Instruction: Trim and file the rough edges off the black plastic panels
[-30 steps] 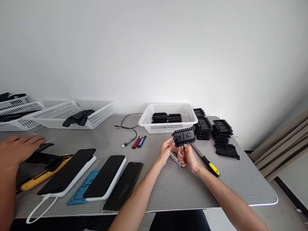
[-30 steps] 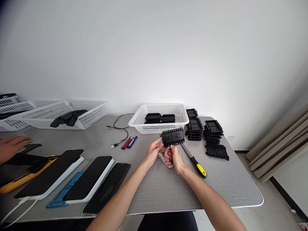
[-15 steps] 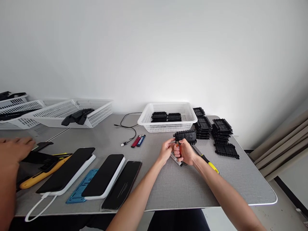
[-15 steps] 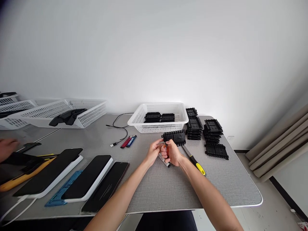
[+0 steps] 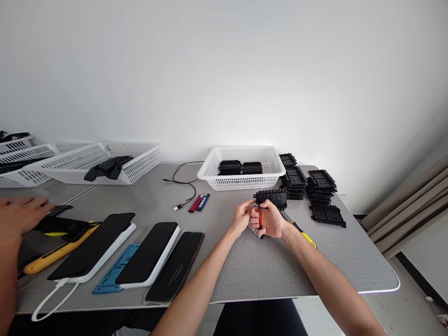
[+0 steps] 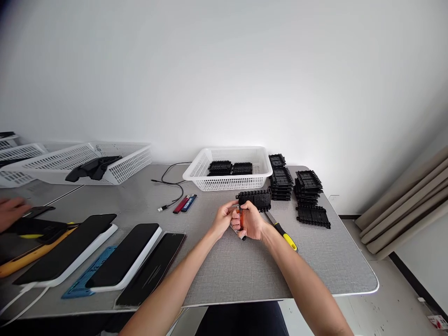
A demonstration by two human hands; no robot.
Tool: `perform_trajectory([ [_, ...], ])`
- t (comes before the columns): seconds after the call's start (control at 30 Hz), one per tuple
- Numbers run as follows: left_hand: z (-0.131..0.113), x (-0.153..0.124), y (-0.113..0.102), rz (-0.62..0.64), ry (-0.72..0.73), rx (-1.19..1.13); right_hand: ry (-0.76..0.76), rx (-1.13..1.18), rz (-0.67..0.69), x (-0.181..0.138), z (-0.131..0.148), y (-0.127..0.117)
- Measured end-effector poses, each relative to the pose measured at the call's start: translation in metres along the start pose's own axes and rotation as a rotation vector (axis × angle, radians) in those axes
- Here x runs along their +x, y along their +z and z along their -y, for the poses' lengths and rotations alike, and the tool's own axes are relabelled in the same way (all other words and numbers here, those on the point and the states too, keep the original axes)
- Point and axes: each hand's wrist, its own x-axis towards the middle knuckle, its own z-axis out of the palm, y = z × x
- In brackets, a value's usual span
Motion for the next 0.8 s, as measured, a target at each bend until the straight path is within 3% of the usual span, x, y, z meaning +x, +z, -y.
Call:
perform_trajectory([
  [0.4, 0.0017, -0.0007, 0.0024, 0.022, 0.033, 0.067, 0.069, 0.072, -0.147, -0.0024, 0.0051, 0.0015],
  [0.8, 0.0014, -0.0005, 0.0034, 0.052, 0.002, 0.005, 0.087, 0.104, -0.124, -0.0060, 0.0075, -0.0047],
])
